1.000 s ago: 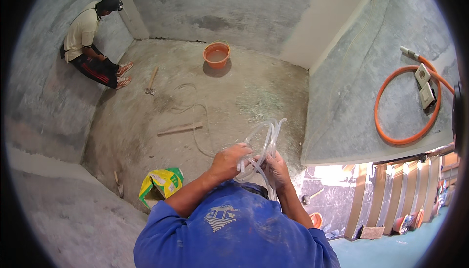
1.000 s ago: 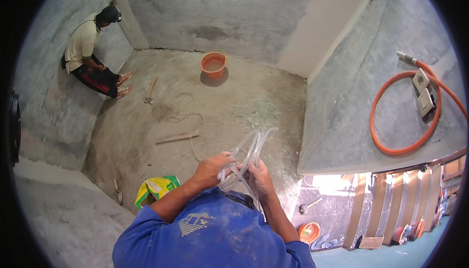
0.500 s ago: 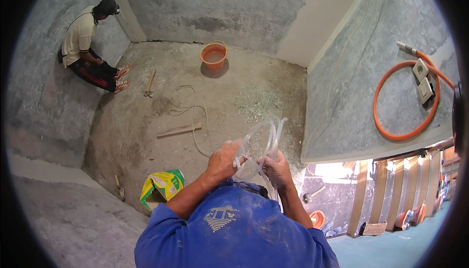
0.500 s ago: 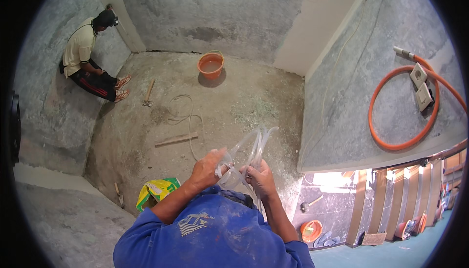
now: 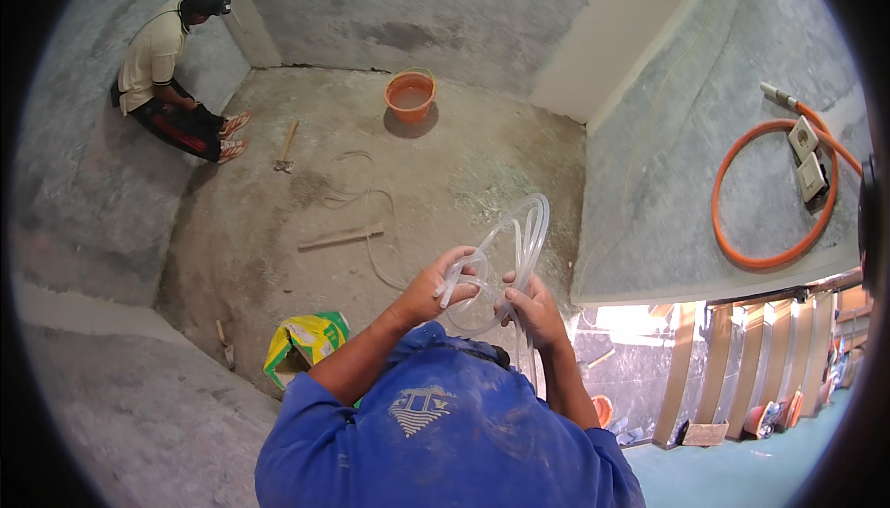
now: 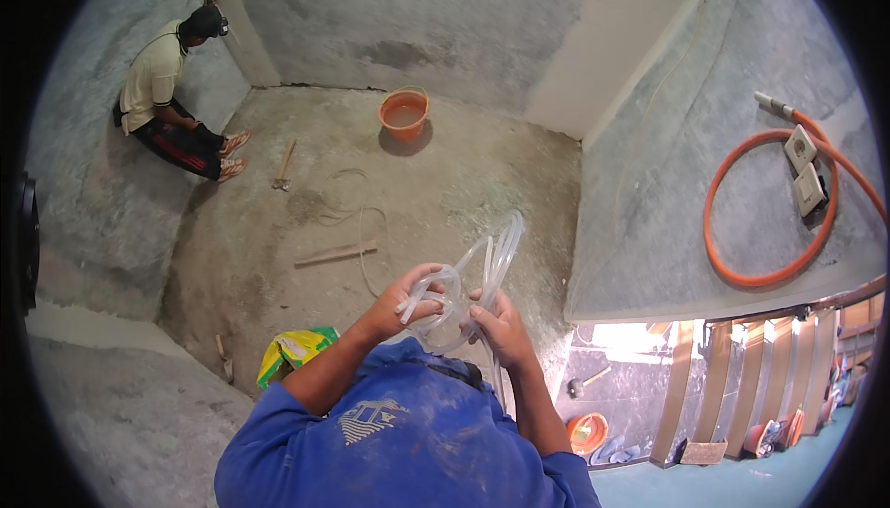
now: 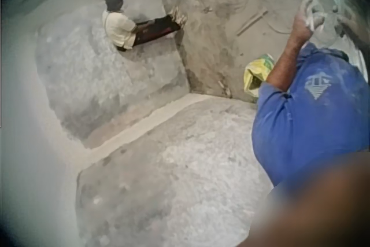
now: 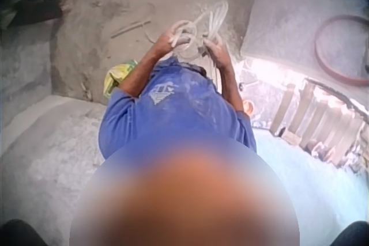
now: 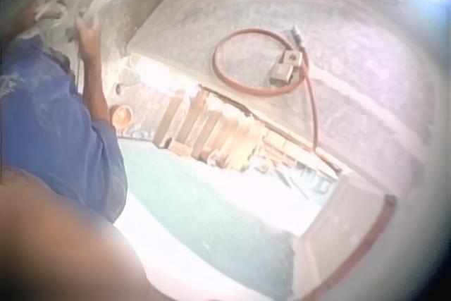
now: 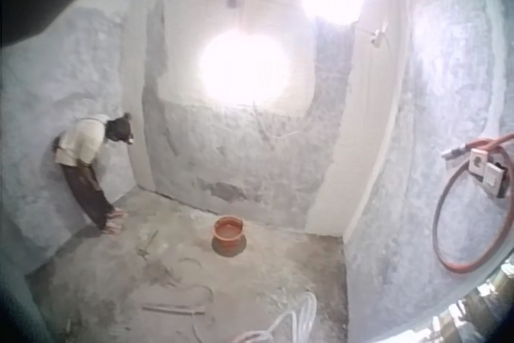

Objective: The person positions a clear plastic tube along a wall corner, then stands and coils the tubing while another worker moves nearby. The person continues to handle and organize the tubing on the floor.

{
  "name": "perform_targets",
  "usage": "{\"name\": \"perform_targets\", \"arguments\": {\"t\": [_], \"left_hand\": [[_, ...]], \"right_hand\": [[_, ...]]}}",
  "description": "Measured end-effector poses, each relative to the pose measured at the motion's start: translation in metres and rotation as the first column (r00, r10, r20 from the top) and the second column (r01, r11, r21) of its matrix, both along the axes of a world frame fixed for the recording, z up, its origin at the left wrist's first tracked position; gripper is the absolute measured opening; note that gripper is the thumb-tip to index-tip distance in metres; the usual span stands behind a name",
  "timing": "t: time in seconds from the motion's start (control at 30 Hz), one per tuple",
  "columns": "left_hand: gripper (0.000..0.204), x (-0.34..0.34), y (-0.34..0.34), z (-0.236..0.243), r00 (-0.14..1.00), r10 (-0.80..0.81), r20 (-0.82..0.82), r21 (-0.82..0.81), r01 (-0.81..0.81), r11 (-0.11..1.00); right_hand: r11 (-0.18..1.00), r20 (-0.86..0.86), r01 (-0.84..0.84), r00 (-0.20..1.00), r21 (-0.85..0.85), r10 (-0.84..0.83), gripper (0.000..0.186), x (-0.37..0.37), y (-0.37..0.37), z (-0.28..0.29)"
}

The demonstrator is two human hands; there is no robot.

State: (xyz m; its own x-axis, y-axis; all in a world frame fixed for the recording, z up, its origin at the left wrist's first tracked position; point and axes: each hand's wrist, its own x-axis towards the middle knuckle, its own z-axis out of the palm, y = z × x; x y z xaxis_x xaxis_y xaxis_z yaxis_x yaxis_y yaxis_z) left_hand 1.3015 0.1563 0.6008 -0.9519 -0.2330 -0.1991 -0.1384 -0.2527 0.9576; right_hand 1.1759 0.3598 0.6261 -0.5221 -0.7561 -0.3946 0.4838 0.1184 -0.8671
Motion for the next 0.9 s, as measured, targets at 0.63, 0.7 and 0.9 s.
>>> {"name": "perform_targets", "arguments": {"t": [0.63,0.7,0.9], "left_hand": [[0.062,-0.026,0.009,0.014,0.995,-0.06,0.085,-0.097,0.069,0.993],[0.056,-0.027,0.01,0.016,0.999,0.007,0.051,0.039,-0.009,0.999],[0.052,-0.041,-0.016,0.016,0.977,0.134,-0.164,-0.404,-0.191,0.895]], "right_hand": [[0.939,-0.665,-0.115,0.678,0.325,0.313,0.033,0.033,-0.022,0.011],[0.94,-0.662,-0.099,0.686,0.327,0.302,0.035,0.034,-0.025,0.008],[0.986,-0.592,-0.138,0.789,0.091,0.165,0.046,0.044,-0.033,-0.005]]}}
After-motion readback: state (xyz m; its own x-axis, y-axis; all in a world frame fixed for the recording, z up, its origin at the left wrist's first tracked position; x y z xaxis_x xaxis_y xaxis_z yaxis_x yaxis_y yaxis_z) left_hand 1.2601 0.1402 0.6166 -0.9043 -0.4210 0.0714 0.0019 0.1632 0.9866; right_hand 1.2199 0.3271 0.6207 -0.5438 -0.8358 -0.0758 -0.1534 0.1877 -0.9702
